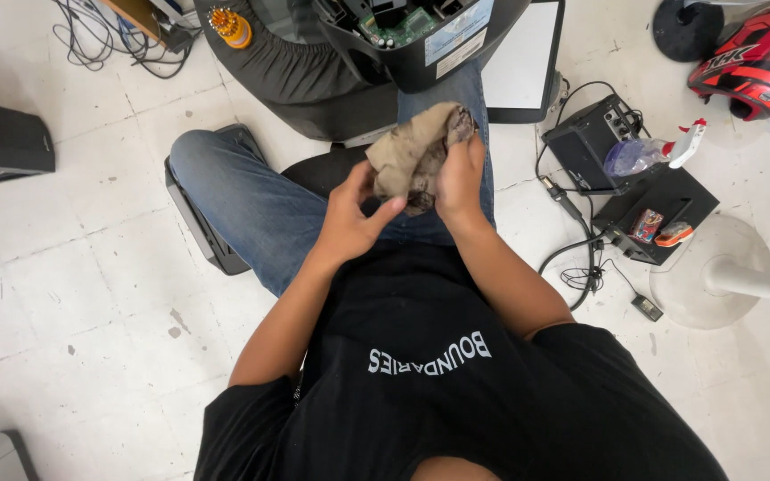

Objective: Servicing and cleaning the carriage assembly of a printer by disassembling parts and wiping them down.

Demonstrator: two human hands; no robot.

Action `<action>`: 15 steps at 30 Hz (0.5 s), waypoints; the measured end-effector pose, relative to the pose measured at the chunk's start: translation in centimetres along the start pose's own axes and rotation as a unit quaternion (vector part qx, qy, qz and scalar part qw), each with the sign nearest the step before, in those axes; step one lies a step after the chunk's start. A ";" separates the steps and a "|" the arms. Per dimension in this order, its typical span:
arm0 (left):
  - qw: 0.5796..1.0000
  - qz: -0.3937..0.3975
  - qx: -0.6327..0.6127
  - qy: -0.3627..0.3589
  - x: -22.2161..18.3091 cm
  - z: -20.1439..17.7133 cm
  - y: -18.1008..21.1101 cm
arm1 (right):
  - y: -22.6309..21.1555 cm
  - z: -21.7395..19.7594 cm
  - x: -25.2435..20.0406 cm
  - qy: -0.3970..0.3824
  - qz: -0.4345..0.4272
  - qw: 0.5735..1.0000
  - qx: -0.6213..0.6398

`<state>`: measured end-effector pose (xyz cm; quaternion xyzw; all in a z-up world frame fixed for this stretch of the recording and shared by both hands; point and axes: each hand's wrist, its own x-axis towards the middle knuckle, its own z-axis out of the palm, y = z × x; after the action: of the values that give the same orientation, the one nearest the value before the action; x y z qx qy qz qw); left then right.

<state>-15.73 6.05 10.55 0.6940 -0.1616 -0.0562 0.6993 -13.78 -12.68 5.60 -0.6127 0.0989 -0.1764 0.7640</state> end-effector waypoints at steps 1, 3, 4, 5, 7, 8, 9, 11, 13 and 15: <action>0.998 0.005 0.045 0.035 -0.1 -0.3 -0.5 | -0.9 0.6 -0.4 -0.029 0.026 0.998 0.050; 0.994 0.013 0.088 0.067 0.6 -1.0 -0.4 | -2.8 2.4 -1.5 -0.056 0.049 0.992 0.098; 0.995 0.011 0.050 0.087 1.1 -1.3 0.1 | -3.8 3.4 -2.2 -0.075 0.058 0.987 0.133; 0.994 0.009 0.011 0.105 1.6 -1.6 0.7 | -4.8 4.5 -2.9 -0.094 0.067 0.979 0.168; 0.994 0.003 0.003 0.114 2.8 -1.6 -0.8 | -3.4 4.3 -3.9 -0.106 0.090 0.981 0.136; 0.993 -0.001 -0.003 0.120 3.6 -1.6 -1.6 | -2.8 4.2 -4.3 -0.117 0.109 0.981 0.107; 0.993 0.000 -0.006 0.119 4.0 -1.2 -0.9 | -3.6 4.4 -4.0 -0.117 0.108 0.982 0.104; 0.991 -0.020 -0.071 0.115 4.6 -0.7 0.4 | -5.3 4.9 -3.5 -0.069 0.078 0.993 0.047; 0.993 0.008 -0.028 0.114 4.4 -0.3 -0.4 | -4.1 3.5 -2.4 -0.031 0.038 0.998 0.028; 0.992 0.032 0.016 0.117 4.1 -0.2 -0.7 | -4.1 2.5 -1.4 0.004 0.002 1.000 0.007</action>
<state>-11.69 5.01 10.44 0.7012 -0.1015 0.0502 0.7039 -14.79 -10.62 10.10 -0.6062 0.1017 -0.1778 0.7685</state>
